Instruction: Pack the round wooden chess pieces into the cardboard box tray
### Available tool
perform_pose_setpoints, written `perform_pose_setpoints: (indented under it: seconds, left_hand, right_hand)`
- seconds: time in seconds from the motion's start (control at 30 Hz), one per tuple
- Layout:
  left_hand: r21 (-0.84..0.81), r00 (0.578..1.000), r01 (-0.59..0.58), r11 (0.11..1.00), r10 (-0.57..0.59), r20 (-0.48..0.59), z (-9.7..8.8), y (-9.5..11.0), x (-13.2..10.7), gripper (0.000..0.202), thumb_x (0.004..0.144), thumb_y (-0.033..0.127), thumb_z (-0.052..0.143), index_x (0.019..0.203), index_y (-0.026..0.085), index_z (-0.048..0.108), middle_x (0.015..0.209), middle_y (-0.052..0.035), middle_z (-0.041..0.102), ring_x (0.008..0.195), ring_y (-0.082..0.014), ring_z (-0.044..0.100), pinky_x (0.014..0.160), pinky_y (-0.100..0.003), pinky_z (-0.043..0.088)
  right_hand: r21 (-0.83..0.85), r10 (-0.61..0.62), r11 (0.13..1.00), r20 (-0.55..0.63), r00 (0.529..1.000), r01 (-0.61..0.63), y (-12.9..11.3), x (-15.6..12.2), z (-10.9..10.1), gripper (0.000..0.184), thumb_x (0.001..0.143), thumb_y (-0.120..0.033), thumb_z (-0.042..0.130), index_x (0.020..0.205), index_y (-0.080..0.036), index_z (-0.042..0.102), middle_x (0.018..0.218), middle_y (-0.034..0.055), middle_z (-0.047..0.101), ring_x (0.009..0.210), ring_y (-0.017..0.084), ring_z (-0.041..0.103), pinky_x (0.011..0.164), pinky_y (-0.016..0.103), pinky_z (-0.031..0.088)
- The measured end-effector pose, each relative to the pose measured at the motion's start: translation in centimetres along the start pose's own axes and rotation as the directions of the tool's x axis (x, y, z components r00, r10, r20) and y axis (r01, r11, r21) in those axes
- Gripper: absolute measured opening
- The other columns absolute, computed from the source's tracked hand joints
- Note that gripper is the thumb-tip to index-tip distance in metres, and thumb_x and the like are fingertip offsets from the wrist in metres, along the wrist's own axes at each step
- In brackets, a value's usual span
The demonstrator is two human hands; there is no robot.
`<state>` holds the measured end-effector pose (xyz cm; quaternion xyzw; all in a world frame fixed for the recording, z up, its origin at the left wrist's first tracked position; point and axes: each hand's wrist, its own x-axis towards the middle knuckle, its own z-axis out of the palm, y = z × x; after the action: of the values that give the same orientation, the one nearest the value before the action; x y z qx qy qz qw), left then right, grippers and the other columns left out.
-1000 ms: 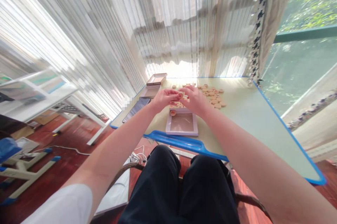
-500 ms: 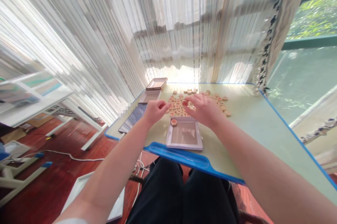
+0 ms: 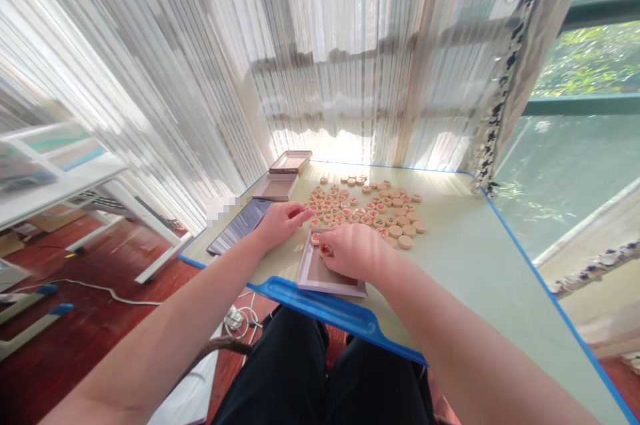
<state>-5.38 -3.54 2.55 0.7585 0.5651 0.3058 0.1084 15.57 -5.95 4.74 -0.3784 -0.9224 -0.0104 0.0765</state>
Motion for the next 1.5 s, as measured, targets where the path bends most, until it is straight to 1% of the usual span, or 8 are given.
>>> perform_pose_setpoints:
  seconds: [0.07, 0.13, 0.23, 0.3, 0.6, 1.0, 1.23, 1.5]
  left_hand:
    - [-0.006, 1.000, -0.015, 1.000, 0.015, 0.005, 0.1, -0.2, -0.4, 0.042, 0.083, 0.052, 0.050, 0.077, 0.016, 0.071, 0.065, -0.0005, 0.065, 0.059, -0.0108, 0.054, 0.058, -0.022, 0.037]
    - [-0.027, 0.997, -0.040, 0.999, 0.042, 0.068, 0.1, -0.2, -0.8, 0.041, 0.083, 0.051, 0.051, 0.076, 0.016, 0.071, 0.065, -0.0003, 0.065, 0.059, -0.0103, 0.054, 0.058, -0.021, 0.037]
    - [-0.042, 0.986, -0.071, 0.997, 0.077, 0.150, 0.0, 0.0, -1.2, 0.038, 0.080, 0.050, 0.055, 0.074, 0.015, 0.070, 0.067, -0.0011, 0.064, 0.060, -0.0104, 0.053, 0.057, -0.021, 0.038]
    - [-0.056, 0.981, -0.095, 0.994, 0.103, 0.163, 0.1, 0.1, -1.3, 0.035, 0.079, 0.048, 0.057, 0.076, 0.015, 0.070, 0.070, -0.0020, 0.065, 0.061, -0.0107, 0.054, 0.058, -0.021, 0.039]
    - [-0.113, 0.981, -0.134, 0.985, 0.148, 0.128, 0.7, 0.3, -1.5, 0.021, 0.078, 0.031, 0.059, 0.086, 0.016, 0.071, 0.071, -0.0019, 0.065, 0.062, -0.0105, 0.054, 0.060, -0.021, 0.041]
    - [-0.107, 0.979, -0.156, 0.982, 0.168, 0.117, 0.8, 0.2, -1.6, 0.017, 0.078, 0.026, 0.059, 0.083, 0.015, 0.070, 0.066, -0.0002, 0.063, 0.060, -0.0095, 0.052, 0.057, -0.021, 0.038]
    - [-0.068, 0.979, -0.167, 0.984, 0.173, 0.107, 0.9, 0.2, -1.6, 0.016, 0.077, 0.028, 0.059, 0.078, 0.015, 0.069, 0.063, 0.0003, 0.061, 0.058, -0.0093, 0.051, 0.056, -0.021, 0.036]
    - [0.002, 0.978, -0.177, 0.984, 0.176, 0.114, 0.9, 0.3, -1.6, 0.017, 0.077, 0.028, 0.058, 0.070, 0.016, 0.067, 0.063, -0.0003, 0.062, 0.059, -0.0100, 0.051, 0.056, -0.023, 0.035]
  right_hand:
    - [0.091, -0.027, 0.995, 0.001, 1.000, 0.027, 0.6, 0.0, -0.2, 0.021, 0.077, -0.033, 0.056, 0.093, -0.032, 0.068, 0.088, -0.0011, 0.070, 0.072, 0.017, 0.063, 0.052, 0.025, 0.034]
    - [0.178, -0.030, 0.984, 0.005, 1.000, 0.028, 1.2, 0.1, -0.3, 0.021, 0.078, -0.034, 0.056, 0.093, -0.032, 0.069, 0.092, -0.0019, 0.069, 0.074, 0.015, 0.062, 0.056, 0.024, 0.037]
    - [0.234, -0.015, 0.972, 0.035, 0.999, 0.006, 1.6, 0.1, -0.3, 0.017, 0.078, -0.036, 0.056, 0.084, -0.031, 0.071, 0.087, -0.0026, 0.068, 0.072, 0.013, 0.061, 0.056, 0.023, 0.037]
    - [0.238, -0.024, 0.971, 0.048, 0.999, 0.011, 1.5, 0.1, -0.2, 0.016, 0.078, -0.035, 0.057, 0.079, -0.030, 0.072, 0.083, -0.0033, 0.068, 0.071, 0.012, 0.060, 0.055, 0.023, 0.036]
    - [0.215, -0.063, 0.974, -0.054, 0.997, 0.074, 0.8, 0.2, 0.9, 0.016, 0.081, -0.035, 0.057, 0.081, -0.030, 0.072, 0.088, -0.0045, 0.070, 0.072, 0.013, 0.062, 0.058, 0.023, 0.038]
    - [0.201, -0.097, 0.972, -0.131, 0.987, 0.122, 0.6, 0.3, 1.7, 0.019, 0.084, -0.035, 0.053, 0.085, -0.028, 0.070, 0.085, -0.0026, 0.070, 0.073, 0.014, 0.061, 0.060, 0.024, 0.038]
    - [0.157, -0.006, 0.987, -0.197, 0.980, 0.038, 0.6, 0.2, 1.1, 0.020, 0.080, -0.029, 0.052, 0.083, -0.025, 0.072, 0.080, 0.0012, 0.069, 0.077, 0.016, 0.059, 0.061, 0.026, 0.038]
    - [0.109, 0.044, 0.994, -0.162, 0.986, -0.026, 0.5, 0.3, 1.4, 0.023, 0.083, -0.026, 0.050, 0.082, -0.028, 0.073, 0.077, -0.0003, 0.068, 0.079, 0.016, 0.059, 0.058, 0.026, 0.035]
